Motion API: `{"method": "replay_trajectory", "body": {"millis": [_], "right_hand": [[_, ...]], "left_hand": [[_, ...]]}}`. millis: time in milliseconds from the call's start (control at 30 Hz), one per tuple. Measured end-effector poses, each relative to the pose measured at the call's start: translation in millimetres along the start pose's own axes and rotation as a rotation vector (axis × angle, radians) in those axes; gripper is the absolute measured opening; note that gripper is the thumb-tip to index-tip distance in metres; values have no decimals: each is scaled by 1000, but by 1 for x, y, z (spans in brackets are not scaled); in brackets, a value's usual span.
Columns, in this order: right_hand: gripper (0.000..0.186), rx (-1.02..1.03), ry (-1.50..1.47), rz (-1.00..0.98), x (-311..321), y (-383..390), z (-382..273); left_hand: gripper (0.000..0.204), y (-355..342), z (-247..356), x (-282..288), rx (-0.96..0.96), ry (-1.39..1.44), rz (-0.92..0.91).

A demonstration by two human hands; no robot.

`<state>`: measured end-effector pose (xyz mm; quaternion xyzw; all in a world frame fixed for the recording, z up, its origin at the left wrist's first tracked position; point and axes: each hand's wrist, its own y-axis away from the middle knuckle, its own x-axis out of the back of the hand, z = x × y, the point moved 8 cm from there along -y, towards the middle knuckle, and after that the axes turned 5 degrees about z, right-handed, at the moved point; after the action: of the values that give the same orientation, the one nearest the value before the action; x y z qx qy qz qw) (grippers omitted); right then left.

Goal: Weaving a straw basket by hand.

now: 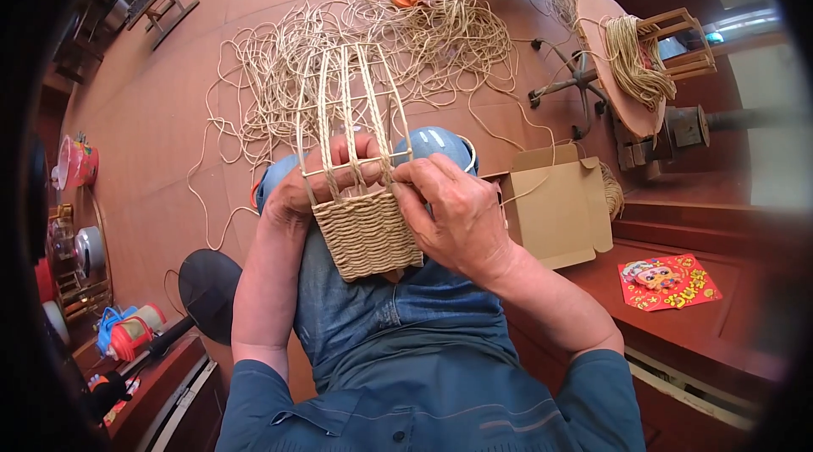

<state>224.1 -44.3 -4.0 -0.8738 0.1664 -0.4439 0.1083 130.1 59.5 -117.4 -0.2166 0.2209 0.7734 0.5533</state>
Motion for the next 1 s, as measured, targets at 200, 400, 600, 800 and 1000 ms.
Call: {"method": "replay_trajectory", "body": {"millis": [200,400,600,800,1000], "right_hand": [[19,-582,-582,-172,-5,16,47],[24,-290,-891,-74,55,6,43],[42,-439,-1264,77,106,17,89],[39,-314,-1596,222,229,-1,152],[36,-541,-1452,774,394,54,364]], "left_hand": [[27,5,11,12,-96,-38,214],[25,47,3,34,-290,-18,651],[11,116,46,-52,-752,-765,1127],[28,43,43,-123,-707,-1599,757],[18,35,42,-124,-702,-1688,788]]}}
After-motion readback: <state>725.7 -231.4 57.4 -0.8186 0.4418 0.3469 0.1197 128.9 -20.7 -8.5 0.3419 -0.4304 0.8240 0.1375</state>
